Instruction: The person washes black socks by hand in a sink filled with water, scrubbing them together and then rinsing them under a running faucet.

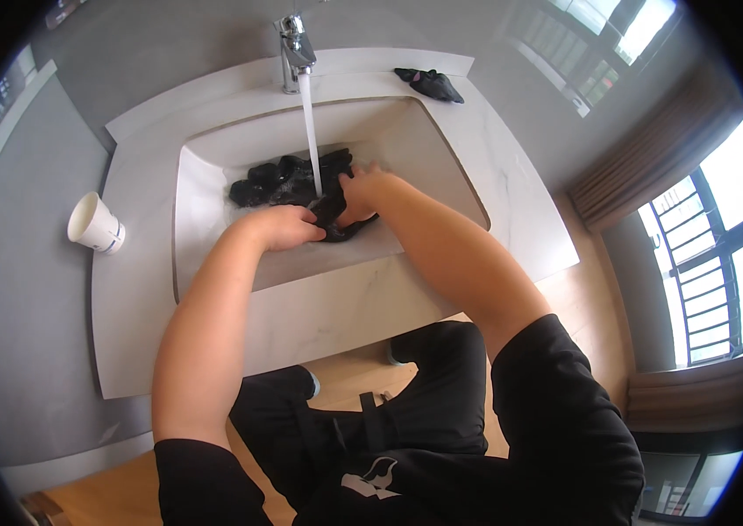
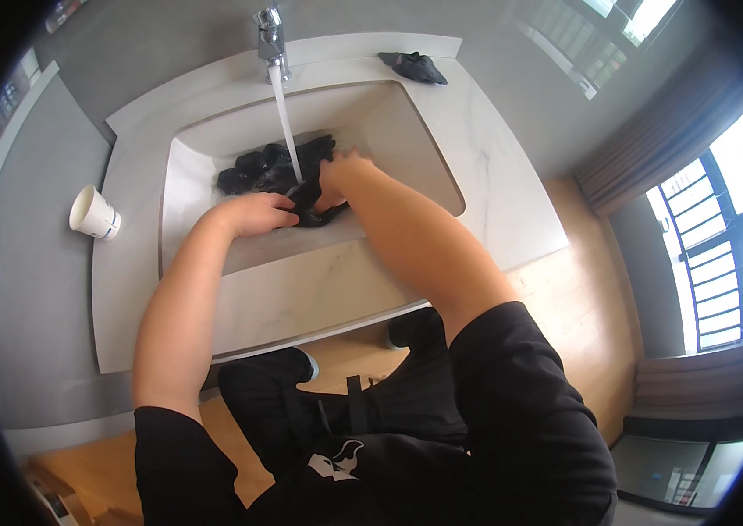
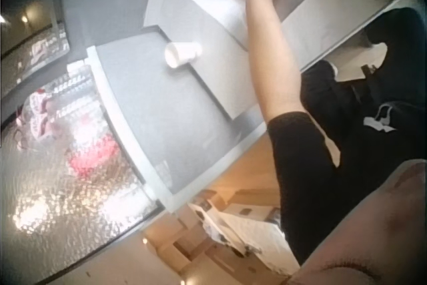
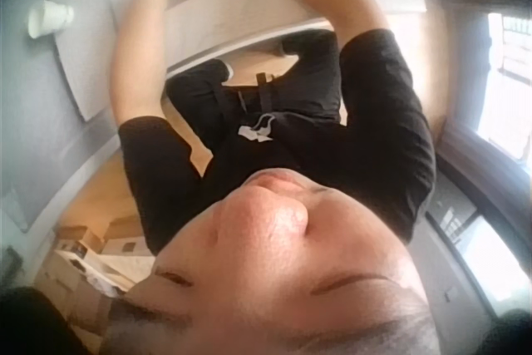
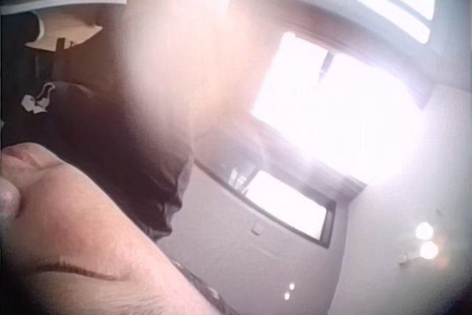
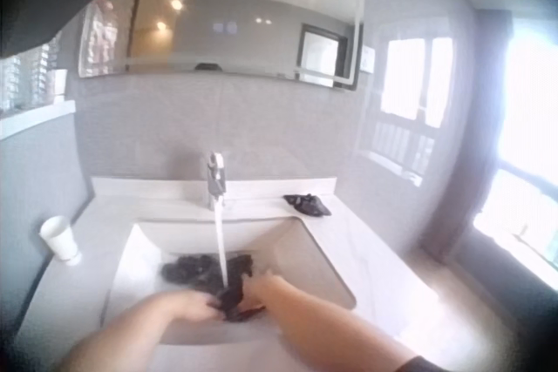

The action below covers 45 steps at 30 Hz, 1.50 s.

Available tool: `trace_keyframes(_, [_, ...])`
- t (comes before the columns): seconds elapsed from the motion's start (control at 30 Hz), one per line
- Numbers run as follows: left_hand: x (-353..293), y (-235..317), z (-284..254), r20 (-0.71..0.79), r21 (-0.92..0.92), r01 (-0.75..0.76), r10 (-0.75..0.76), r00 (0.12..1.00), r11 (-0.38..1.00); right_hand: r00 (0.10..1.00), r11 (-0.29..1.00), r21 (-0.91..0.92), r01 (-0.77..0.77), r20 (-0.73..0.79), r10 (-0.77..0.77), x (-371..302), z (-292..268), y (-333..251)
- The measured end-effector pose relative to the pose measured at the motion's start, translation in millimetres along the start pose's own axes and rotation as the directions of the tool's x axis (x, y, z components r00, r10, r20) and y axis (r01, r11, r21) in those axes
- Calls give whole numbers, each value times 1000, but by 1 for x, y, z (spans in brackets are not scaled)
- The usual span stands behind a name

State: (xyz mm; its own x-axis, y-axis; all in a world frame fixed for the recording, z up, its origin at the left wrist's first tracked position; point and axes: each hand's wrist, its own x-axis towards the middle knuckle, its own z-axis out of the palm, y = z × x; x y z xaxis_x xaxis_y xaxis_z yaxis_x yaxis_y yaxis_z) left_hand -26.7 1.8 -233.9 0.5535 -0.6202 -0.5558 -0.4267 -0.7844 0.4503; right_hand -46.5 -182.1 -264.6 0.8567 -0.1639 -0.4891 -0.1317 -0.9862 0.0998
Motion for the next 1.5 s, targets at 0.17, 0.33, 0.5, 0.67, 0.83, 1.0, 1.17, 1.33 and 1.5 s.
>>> trace_keyframes(0.17, [15, -15, 15, -96, 13, 86, -85, 992, 996, 985, 996, -83, 25, -167, -39, -5, -1, -3])
trace_keyframes(0.33, [17, -4, -2, -225, 387, 310, -238, 945, 868, 881, 900, -242, 362, -227, -415, 8, -19, 24])
trace_keyframes(0.5, [29, -8, -9, -265, 525, 358, -252, 931, 772, 877, 903, -155, 401, -220, -427, 35, 11, 33])
trace_keyframes(0.67, [52, -25, 2, -184, 608, 134, -25, 983, 783, 883, 907, -113, 406, -206, -421, 48, 8, 28])
trace_keyframes(0.83, [64, -26, 18, -276, 625, 176, 4, 961, 761, 934, 969, -110, 222, -262, -244, 43, 12, 18])
trace_keyframes(1.0, [86, -43, -2, -373, 132, 170, -110, 921, 977, 984, 994, 67, 87, -164, -75, 45, -6, 21])
trace_keyframes(1.17, [66, -33, -9, -347, 281, 176, -71, 935, 944, 982, 992, 50, 113, -158, -104, 28, -18, 27])
trace_keyframes(1.33, [54, -19, 2, -244, 439, 121, -12, 970, 890, 860, 905, -43, 424, -294, -417, 15, 4, 21])
trace_keyframes(1.5, [51, -16, -9, -306, 435, 279, -151, 940, 856, 914, 935, -64, 349, -196, -355, 25, 4, 19])
